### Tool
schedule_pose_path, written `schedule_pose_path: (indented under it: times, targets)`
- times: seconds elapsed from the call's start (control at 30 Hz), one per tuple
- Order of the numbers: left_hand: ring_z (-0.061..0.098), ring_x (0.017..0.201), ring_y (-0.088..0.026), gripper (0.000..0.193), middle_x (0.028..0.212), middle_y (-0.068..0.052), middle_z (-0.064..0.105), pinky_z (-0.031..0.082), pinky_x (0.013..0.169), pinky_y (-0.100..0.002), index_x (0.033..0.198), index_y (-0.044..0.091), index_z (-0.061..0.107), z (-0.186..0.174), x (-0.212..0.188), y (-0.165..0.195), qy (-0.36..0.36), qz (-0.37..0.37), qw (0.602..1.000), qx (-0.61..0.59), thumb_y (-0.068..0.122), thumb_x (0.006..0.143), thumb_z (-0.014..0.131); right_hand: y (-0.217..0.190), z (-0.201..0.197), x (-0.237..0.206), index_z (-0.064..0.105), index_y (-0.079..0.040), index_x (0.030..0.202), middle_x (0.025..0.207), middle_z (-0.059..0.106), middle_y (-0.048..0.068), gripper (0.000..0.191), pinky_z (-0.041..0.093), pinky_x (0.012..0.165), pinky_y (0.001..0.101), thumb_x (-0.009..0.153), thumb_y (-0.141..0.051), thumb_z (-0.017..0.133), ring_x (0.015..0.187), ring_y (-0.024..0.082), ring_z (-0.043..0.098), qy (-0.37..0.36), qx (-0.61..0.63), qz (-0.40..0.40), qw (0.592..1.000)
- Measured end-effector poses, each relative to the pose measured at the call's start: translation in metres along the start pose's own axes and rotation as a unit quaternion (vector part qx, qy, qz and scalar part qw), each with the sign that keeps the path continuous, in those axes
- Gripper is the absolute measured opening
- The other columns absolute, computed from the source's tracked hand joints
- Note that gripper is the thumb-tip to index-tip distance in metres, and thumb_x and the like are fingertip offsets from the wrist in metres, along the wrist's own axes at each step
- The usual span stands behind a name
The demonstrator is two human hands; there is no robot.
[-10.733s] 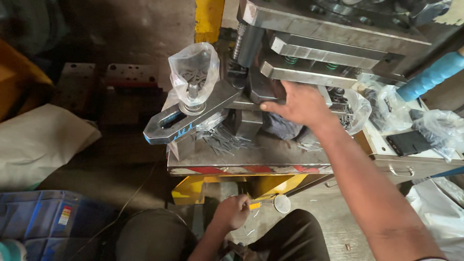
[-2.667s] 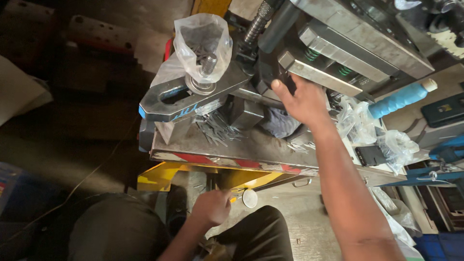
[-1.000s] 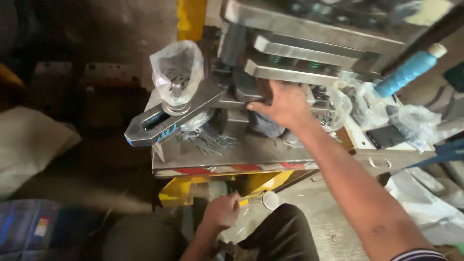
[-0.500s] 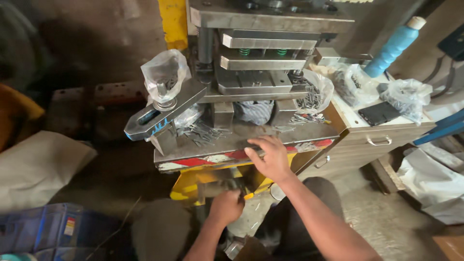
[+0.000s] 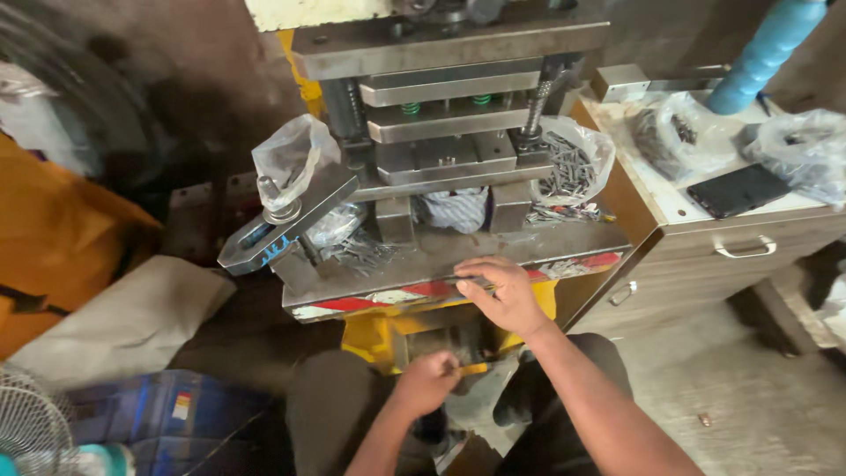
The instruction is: The person operates a manual press by placing small metal pieces into the die, pulling the lever to stamp them, and removing the finished parts. The person repeats this cycle continuously, using a yellow tool to assist with placement and removal.
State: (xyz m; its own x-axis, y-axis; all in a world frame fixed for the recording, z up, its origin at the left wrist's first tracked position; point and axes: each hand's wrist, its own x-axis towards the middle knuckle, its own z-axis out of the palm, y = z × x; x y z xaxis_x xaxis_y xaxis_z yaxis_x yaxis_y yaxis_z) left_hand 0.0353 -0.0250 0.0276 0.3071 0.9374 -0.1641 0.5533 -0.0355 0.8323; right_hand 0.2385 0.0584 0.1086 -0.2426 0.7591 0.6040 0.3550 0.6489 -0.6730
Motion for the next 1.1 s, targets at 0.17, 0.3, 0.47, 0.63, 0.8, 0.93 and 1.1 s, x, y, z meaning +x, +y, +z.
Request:
schedule_pose_path:
  times: [0.17, 0.3, 0.47, 0.63, 0.8, 0.93, 1.1]
  targets:
    - [0.065, 0.071, -0.015, 0.012, 0.077, -0.007, 0.069, 0.052, 0.066, -0.032, 0.095, 0.004, 0.069, -0.015, -0.025, -0.001, 0.042, 0.050, 0.995, -0.076, 0.015, 0.091, 0.071, 0.000, -0.008, -0.001, 0.077, -0.006, 0.102, 0.110, 0.078, 0.011, 0.020, 0.054, 0.093, 0.0371, 0.089, -0.021, 0.077, 0.104, 0.026, 0.073, -0.008, 0.008, 0.001, 1.000]
    - [0.056, 0.073, -0.007, 0.008, 0.080, 0.002, 0.064, 0.047, 0.064, -0.026, 0.101, 0.002, 0.068, -0.041, -0.034, -0.010, 0.099, 0.082, 0.960, -0.249, 0.006, 0.095, 0.068, -0.001, -0.006, 0.002, 0.077, -0.006, 0.100, 0.109, 0.078, 0.010, 0.019, 0.055, 0.092, 0.0370, 0.088, -0.021, 0.077, 0.103, 0.026, 0.074, 0.007, 0.007, -0.005, 1.000]
    - [0.046, 0.058, -0.007, 0.008, 0.069, 0.001, 0.055, 0.038, 0.052, -0.027, 0.102, 0.002, 0.067, -0.082, -0.031, -0.030, 0.206, 0.061, 0.897, -0.387, 0.002, 0.094, 0.066, 0.000, 0.000, 0.004, 0.076, -0.005, 0.099, 0.109, 0.078, 0.010, 0.018, 0.055, 0.093, 0.0374, 0.088, -0.019, 0.077, 0.103, 0.026, 0.074, 0.002, -0.018, -0.009, 1.000]
    - [0.046, 0.053, -0.009, 0.005, 0.063, 0.002, 0.048, 0.042, 0.050, -0.031, 0.100, 0.003, 0.064, -0.090, -0.024, -0.045, 0.184, 0.112, 0.779, -0.589, 0.002, 0.097, 0.059, 0.001, 0.001, 0.001, 0.076, -0.004, 0.102, 0.111, 0.077, 0.011, 0.019, 0.055, 0.094, 0.0372, 0.088, -0.018, 0.077, 0.106, 0.025, 0.073, -0.010, -0.024, -0.003, 1.000]
    - [0.048, 0.055, -0.010, 0.007, 0.064, 0.001, 0.050, 0.043, 0.054, -0.032, 0.102, 0.004, 0.064, -0.082, -0.013, -0.043, 0.142, 0.165, 0.763, -0.609, 0.001, 0.098, 0.060, 0.000, 0.000, 0.002, 0.076, -0.005, 0.102, 0.113, 0.078, 0.009, 0.018, 0.056, 0.095, 0.0358, 0.089, -0.018, 0.077, 0.107, 0.023, 0.074, -0.026, 0.016, 0.015, 0.999]
    - [0.048, 0.055, -0.010, 0.009, 0.066, 0.000, 0.052, 0.042, 0.054, -0.032, 0.104, 0.004, 0.065, -0.075, -0.005, -0.038, 0.156, 0.170, 0.738, -0.634, 0.001, 0.097, 0.060, 0.001, -0.004, 0.001, 0.076, -0.005, 0.103, 0.115, 0.077, 0.010, 0.020, 0.054, 0.097, 0.0374, 0.087, -0.018, 0.078, 0.109, 0.025, 0.072, -0.040, -0.017, -0.001, 0.999]
    - [0.047, 0.055, -0.009, 0.006, 0.066, 0.002, 0.050, 0.042, 0.054, -0.032, 0.101, 0.004, 0.064, -0.076, 0.003, -0.043, 0.197, 0.141, 0.767, -0.594, 0.001, 0.098, 0.061, 0.002, -0.012, 0.002, 0.075, -0.005, 0.104, 0.118, 0.076, 0.010, 0.021, 0.052, 0.101, 0.0391, 0.087, -0.017, 0.078, 0.114, 0.026, 0.071, -0.063, -0.012, -0.024, 0.998]
